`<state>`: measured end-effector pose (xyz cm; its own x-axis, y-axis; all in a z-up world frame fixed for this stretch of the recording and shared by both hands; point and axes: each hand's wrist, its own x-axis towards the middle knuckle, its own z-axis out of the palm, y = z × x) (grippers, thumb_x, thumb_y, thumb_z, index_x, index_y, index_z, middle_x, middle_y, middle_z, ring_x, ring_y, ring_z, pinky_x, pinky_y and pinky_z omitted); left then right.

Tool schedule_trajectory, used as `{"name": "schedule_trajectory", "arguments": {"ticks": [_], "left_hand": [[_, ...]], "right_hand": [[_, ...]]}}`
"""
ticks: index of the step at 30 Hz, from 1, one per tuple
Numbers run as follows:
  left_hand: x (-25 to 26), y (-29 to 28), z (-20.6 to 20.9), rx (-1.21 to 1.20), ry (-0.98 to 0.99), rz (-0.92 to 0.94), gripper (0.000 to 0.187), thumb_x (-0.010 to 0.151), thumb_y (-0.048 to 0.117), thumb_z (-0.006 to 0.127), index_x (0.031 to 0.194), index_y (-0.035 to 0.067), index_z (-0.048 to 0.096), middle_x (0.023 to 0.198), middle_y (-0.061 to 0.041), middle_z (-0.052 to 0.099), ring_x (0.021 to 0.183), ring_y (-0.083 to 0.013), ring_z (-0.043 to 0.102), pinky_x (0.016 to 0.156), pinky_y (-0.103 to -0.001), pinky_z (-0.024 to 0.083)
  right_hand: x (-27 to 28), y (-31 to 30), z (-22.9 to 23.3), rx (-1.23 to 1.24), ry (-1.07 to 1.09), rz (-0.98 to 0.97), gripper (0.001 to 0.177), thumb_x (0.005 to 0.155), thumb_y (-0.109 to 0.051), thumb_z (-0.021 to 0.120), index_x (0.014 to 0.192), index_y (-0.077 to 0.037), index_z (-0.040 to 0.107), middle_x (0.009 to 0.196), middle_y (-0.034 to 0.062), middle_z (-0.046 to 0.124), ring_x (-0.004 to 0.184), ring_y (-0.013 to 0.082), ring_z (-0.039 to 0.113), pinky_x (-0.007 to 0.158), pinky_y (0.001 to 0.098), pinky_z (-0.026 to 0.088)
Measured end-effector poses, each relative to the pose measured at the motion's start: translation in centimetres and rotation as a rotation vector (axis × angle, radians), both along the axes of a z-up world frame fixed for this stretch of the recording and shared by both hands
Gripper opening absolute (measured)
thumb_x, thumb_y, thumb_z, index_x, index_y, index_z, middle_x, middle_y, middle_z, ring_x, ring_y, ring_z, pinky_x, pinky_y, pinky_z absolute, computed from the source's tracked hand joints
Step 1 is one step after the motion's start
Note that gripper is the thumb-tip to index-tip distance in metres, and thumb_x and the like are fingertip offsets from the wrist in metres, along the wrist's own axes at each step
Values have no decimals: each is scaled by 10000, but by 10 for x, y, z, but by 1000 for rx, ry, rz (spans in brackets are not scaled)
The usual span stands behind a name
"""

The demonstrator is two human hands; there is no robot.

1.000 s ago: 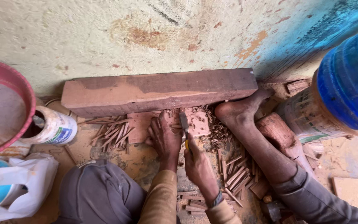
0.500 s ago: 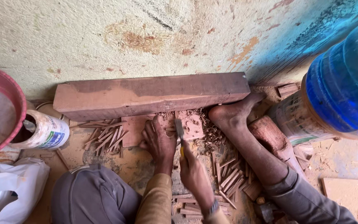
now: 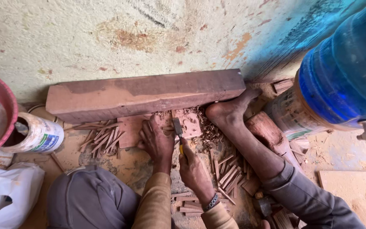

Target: The person sits on the floor and carves a small rectangular piece of wood using a chisel. They hold the wood steady with their bare feet and left hand while repeatedly striking the chisel with their right hand to remove shavings.

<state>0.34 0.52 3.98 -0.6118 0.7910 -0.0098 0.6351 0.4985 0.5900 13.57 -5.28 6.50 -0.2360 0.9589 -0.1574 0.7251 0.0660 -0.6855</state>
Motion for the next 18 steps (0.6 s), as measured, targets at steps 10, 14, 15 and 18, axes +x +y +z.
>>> {"name": "schedule_trajectory", "arguments": {"ticks": [10, 14, 15, 18], "left_hand": [[-2, 1, -6, 44, 14, 16, 1047, 625, 458, 920, 1501, 198, 410, 1431, -112, 484, 1316, -332, 439, 936, -563, 377], [-3, 0, -13, 80, -8, 5, 1066, 647, 500, 937, 1504, 188, 386, 1416, -132, 481, 1299, -352, 438, 928, -585, 378], [-6, 4, -14, 92, 6, 7, 1062, 659, 466, 936, 1523, 191, 383, 1423, -130, 486, 1301, -351, 445, 938, -581, 385], [-8, 7, -21, 109, 32, 13, 1059, 696, 365, 935, 1578, 202, 372, 1443, -125, 502, 1307, -349, 466, 967, -569, 407]], "right_hand": [[-20, 0, 1, 46, 106, -100, 531, 992, -150, 457, 1511, -42, 463, 872, 258, 743, 566, 322, 693, 523, 445, 551], [-28, 21, 4, 136, 106, -46, 541, 1010, -171, 448, 1547, -104, 432, 756, 187, 711, 504, 249, 628, 463, 391, 500], [-32, 28, 5, 126, 136, -55, 545, 1011, -176, 446, 1553, -121, 423, 747, 173, 701, 499, 237, 618, 455, 381, 495], [-35, 28, 9, 29, 250, -117, 558, 1013, -192, 441, 1570, -173, 396, 721, 131, 670, 483, 200, 587, 430, 349, 477]]}}
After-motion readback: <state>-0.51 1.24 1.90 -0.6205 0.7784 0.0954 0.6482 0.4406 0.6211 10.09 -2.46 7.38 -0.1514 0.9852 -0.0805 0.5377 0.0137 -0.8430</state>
